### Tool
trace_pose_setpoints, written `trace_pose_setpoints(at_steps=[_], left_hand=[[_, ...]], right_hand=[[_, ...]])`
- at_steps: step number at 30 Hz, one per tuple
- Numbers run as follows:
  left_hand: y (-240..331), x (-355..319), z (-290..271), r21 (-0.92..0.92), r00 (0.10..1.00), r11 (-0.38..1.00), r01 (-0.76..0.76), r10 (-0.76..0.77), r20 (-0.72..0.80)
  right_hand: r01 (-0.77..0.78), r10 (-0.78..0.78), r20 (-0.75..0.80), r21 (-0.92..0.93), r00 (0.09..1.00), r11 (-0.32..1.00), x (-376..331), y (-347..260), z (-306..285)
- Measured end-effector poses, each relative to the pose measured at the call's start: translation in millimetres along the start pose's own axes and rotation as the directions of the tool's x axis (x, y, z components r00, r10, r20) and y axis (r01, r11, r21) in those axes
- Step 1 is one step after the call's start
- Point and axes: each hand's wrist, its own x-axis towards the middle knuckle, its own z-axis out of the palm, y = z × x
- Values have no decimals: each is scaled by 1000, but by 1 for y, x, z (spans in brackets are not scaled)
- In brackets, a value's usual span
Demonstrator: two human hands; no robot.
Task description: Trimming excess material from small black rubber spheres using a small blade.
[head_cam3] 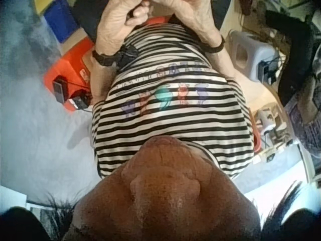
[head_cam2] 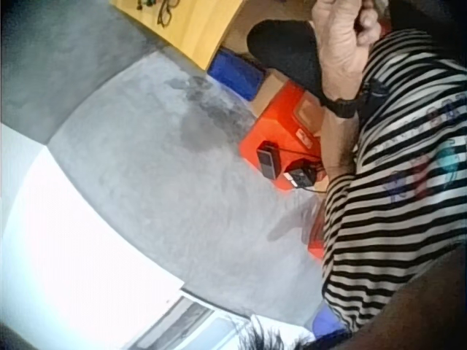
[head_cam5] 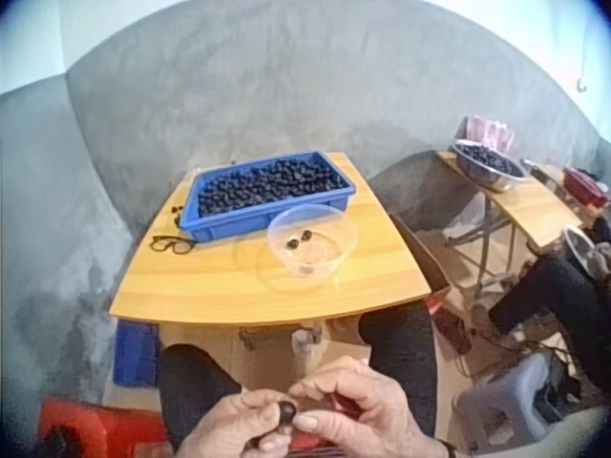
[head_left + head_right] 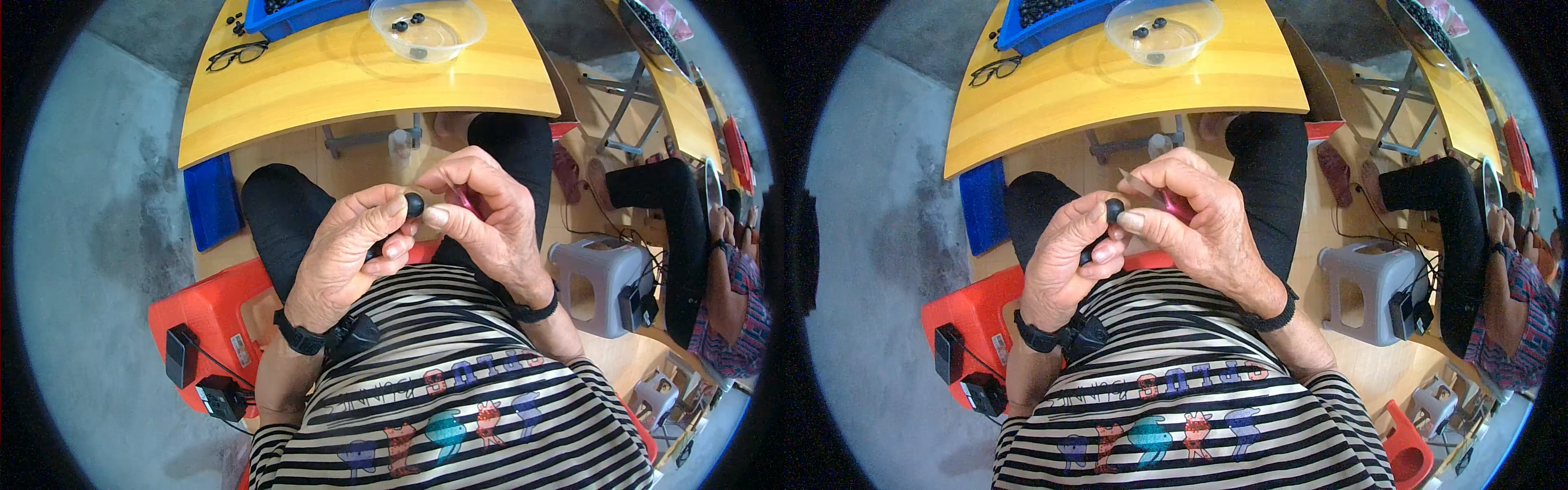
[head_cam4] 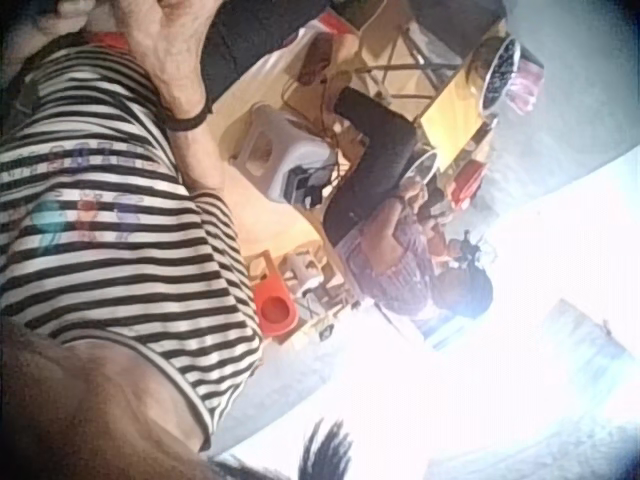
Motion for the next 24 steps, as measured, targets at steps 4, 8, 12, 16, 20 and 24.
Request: trace_pose_setpoints(at_steps=[4,8,12,16,20,24], left_hand=[[-1,0,3,25,1000,1000,0,0,-8],[-1,-1,1,67,1000,998,4,-5,6],[-2,0,3,51,1000,999,18,-17,-7],[-3,2,-3,28,999,999,22,-23,28],[0,0,-4,-5,1000,1000,-2,2,-23],[1,-1,-5,40,999,999,-11,13,-31]], right_hand=[[76,-75,15,-109,997,991,1,-6,1],[147,-145,20,-91,989,985,3,-2,2],[101,-100,47,-29,994,994,4,1,-1],[43,-42,75,-4,996,999,7,3,-3],[22,-20,87,-18,996,1000,9,-2,1],[113,-97,95,-175,991,978,11,-2,5]])
